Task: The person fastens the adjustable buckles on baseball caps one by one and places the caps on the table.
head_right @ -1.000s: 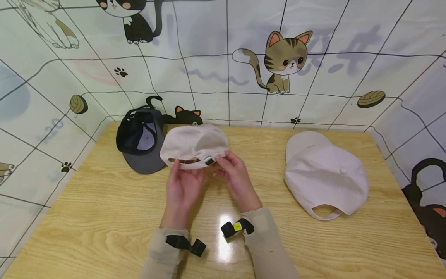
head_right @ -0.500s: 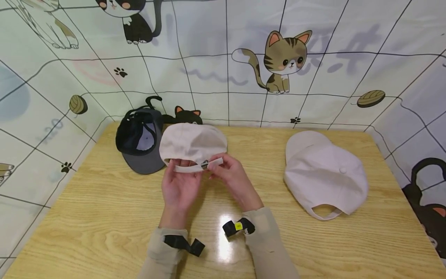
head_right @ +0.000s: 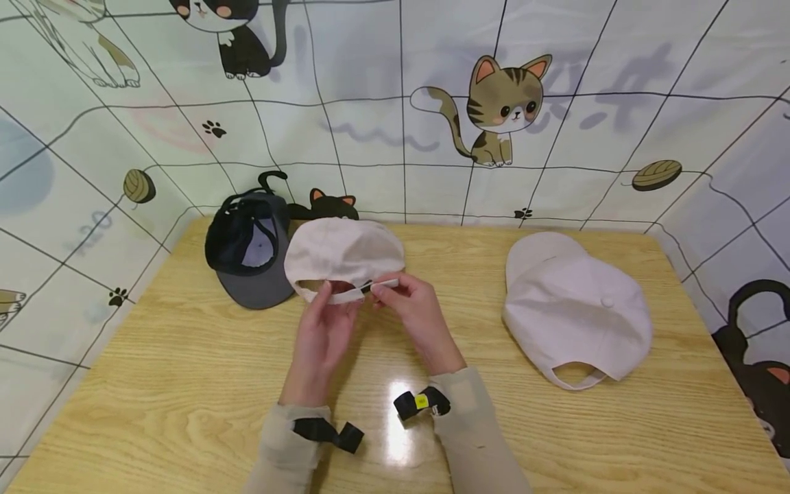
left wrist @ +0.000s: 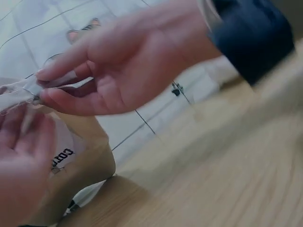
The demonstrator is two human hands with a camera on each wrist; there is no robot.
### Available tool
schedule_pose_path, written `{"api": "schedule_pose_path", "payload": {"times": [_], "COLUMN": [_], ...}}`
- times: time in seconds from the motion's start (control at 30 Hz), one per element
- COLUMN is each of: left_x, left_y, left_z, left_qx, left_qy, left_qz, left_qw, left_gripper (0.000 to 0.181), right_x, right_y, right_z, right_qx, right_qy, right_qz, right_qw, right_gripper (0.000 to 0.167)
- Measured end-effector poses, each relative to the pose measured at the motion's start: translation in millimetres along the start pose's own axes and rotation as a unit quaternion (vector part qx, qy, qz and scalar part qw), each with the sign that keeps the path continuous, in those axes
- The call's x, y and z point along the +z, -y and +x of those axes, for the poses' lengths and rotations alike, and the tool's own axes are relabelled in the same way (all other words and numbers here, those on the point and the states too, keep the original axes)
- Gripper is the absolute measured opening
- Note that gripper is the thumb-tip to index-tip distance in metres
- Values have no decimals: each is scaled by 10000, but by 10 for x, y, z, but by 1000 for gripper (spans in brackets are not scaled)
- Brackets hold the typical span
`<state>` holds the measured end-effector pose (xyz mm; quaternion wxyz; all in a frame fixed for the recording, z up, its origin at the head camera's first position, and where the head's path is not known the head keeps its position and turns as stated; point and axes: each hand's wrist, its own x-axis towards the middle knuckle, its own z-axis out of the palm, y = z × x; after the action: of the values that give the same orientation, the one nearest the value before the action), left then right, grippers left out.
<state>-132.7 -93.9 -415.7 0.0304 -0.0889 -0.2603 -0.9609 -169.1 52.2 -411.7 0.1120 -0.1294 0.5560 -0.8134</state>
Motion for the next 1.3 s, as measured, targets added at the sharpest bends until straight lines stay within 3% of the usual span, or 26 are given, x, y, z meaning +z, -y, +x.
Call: {"api": "schedule_pose_path", "payload": {"times": [0.07, 0.13, 0.27, 0.3, 0.43, 0.6, 0.83, 0.97, 1.1, 1.2, 1.3], "left_x": [-60, -85, -306, -309, -473, -470, -561, -574, -546, -483, -384], "left_y": [90, 160, 324, 323, 403, 389, 372, 346, 315, 272, 201], "left_z": [15, 15, 63, 60, 98, 80, 99, 106, 96, 74, 40], "left_qx": [44, 41, 178, 144, 122, 175, 168, 153, -6, -194, -366], "left_qy": [-109, -173, -63, -127, -210, -89, -103, -333, -709, -779, -809], "left_qz": [847, 1520, 2266, 2431, 2584, 2618, 2670, 2712, 2870, 2970, 2872], "left_qw": [9963, 9882, 9738, 9698, 9657, 9649, 9635, 9618, 9553, 9515, 9538], "left_gripper": [16, 22, 29, 30, 28, 26, 29, 33, 36, 39, 42], "right_x": [-12, -30, -109, -150, -274, -316, -185, -69, 9, -15, -131], "right_y": [-30, -71, -201, -268, -482, -571, -326, -139, 37, 37, -102], "right_z": [9, 19, 69, 94, 167, 186, 105, 43, 1, 4, 47], "right_qx": [-105, -271, -466, -521, -480, -430, -265, 46, 341, 403, 244], "right_qy": [-58, -35, -7, -1, -130, -278, -187, -230, -477, -713, -835], "right_qz": [-17, -25, -119, -128, -186, -461, -886, -943, -808, -783, -664], "right_qw": [9999, 9996, 9988, 9986, 9986, 9976, 9955, 9953, 9950, 9936, 9940], "right_gripper": [15, 17, 18, 18, 22, 25, 24, 26, 25, 27, 31]}}
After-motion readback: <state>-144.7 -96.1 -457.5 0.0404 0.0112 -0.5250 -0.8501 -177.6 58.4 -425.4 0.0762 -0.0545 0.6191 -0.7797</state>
